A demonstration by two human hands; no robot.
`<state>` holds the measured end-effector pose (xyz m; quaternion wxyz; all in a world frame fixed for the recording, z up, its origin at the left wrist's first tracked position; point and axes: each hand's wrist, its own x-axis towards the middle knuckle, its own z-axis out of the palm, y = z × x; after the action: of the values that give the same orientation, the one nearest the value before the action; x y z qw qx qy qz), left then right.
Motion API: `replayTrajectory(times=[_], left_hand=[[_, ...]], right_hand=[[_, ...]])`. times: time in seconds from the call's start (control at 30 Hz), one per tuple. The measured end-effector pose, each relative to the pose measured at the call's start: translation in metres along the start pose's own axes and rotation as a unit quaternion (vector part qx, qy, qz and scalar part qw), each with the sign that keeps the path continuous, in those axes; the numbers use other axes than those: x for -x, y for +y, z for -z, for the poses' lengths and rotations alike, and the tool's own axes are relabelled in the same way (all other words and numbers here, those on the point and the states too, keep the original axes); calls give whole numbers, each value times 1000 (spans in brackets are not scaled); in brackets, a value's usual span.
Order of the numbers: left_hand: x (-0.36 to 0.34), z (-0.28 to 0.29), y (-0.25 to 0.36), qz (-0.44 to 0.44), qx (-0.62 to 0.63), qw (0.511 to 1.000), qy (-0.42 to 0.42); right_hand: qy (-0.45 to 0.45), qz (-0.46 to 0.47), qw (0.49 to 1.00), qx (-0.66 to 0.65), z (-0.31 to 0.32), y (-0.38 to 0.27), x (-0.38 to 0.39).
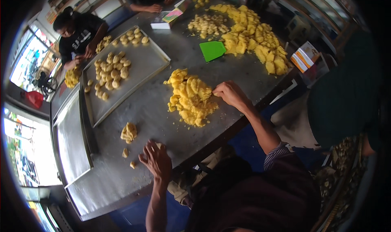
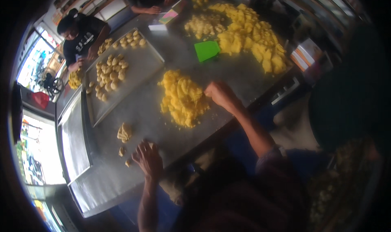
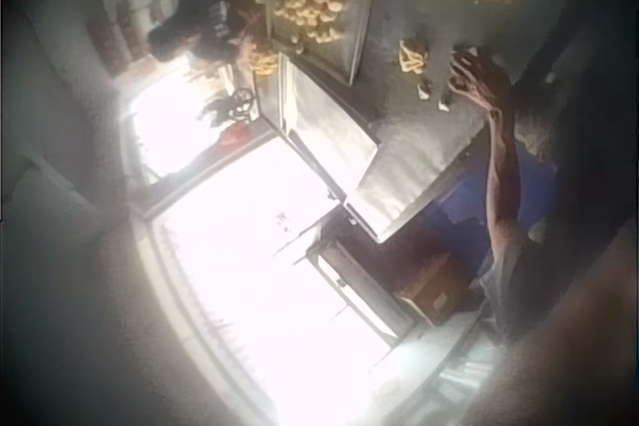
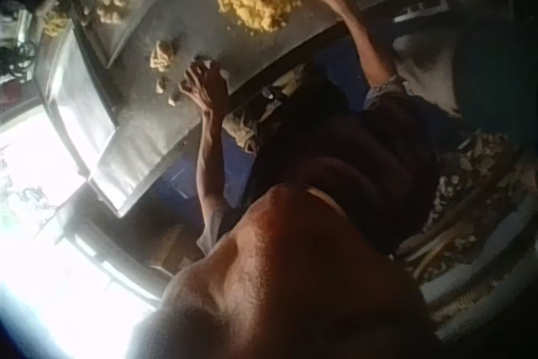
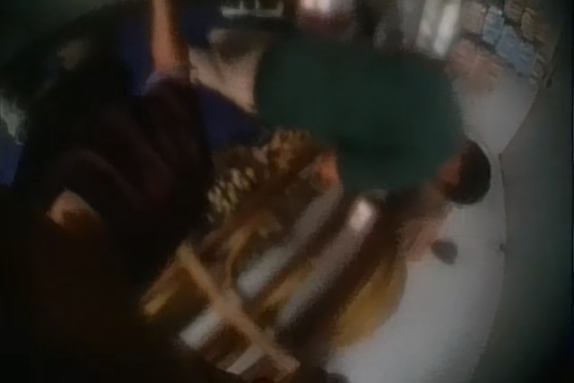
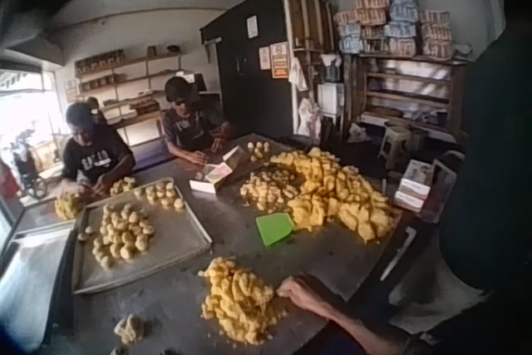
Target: The person shapes portions of dough by hand on a table, placing the rounded dough onto a tray, and later uses a cloth to wipe down a counter surface.
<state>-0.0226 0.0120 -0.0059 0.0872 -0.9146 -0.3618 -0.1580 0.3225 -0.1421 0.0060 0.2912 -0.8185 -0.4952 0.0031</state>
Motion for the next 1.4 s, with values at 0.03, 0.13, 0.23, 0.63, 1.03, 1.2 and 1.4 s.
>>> replayTrajectory(times=[0.03, 0.13, 0.23, 0.63, 1.03, 1.2, 1.4], left_hand=[[12, 6, -2, 10, 37, 999, -39], [15, 7, 0, 104, 138, 983, -70], [14, -1, -10, 145, 281, 949, -9], [-29, 31, 80, 229, 697, 674, -89], [-9, 11, 45, 186, 447, 871, -76], [-11, 26, 56, 204, 398, 887, -112], [-5, 23, 36, 139, 489, 848, -154]], right_hand=[[36, 1, 999, 0, 0, 7, -4], [-7, -25, 999, 33, 5, 23, 3], [-18, 35, 993, 107, 5, 2, 38], [53, 45, 958, -279, -14, -147, 68], [1, 130, 949, -288, -50, -189, 57], [-45, 86, 967, -237, -62, -190, 68], [-66, 75, 951, -294, -45, -192, 56]])
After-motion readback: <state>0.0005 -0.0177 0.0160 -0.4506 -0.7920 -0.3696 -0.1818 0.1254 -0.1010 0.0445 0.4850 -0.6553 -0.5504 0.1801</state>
